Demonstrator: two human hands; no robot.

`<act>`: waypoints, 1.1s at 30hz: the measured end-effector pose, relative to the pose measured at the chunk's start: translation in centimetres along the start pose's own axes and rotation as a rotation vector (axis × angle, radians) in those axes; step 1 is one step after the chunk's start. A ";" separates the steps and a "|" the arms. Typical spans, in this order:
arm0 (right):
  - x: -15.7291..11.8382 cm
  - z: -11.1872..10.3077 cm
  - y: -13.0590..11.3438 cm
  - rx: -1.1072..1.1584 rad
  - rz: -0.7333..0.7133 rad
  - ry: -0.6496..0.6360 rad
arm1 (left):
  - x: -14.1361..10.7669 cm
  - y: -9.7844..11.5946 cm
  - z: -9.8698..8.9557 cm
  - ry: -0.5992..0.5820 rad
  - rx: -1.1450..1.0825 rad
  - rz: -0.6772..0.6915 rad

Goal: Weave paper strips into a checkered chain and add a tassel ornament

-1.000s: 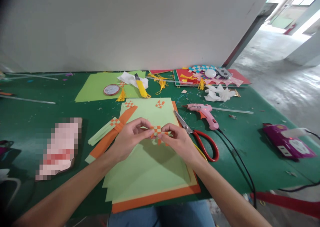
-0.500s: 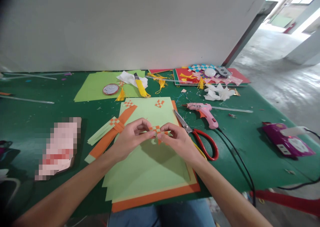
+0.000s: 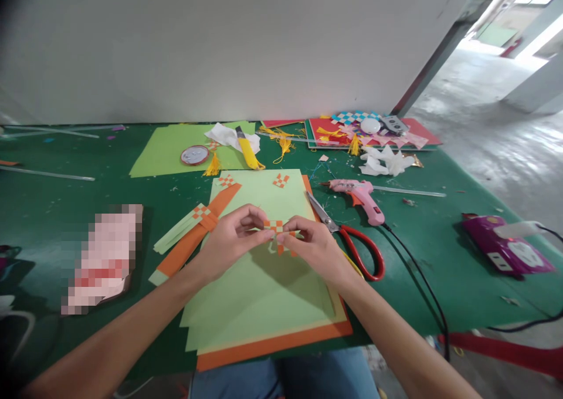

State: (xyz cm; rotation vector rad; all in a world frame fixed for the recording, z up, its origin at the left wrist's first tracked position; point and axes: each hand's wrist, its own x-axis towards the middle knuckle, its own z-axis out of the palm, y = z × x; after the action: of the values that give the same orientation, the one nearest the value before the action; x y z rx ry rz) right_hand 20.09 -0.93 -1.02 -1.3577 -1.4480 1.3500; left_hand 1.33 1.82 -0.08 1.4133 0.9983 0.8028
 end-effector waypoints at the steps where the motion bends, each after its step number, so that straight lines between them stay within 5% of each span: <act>1: 0.0 0.0 0.0 0.000 0.002 0.002 | 0.0 0.0 0.0 0.000 -0.001 -0.001; 33: -0.2 0.2 -0.3 -0.014 -0.019 0.039 | -0.2 -0.2 0.1 -0.023 0.043 0.004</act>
State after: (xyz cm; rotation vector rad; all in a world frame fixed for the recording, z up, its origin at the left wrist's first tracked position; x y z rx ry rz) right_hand 19.83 -1.13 -0.77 -1.3687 -1.4437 1.2969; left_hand 1.36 1.62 -0.24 1.4591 1.0008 0.7705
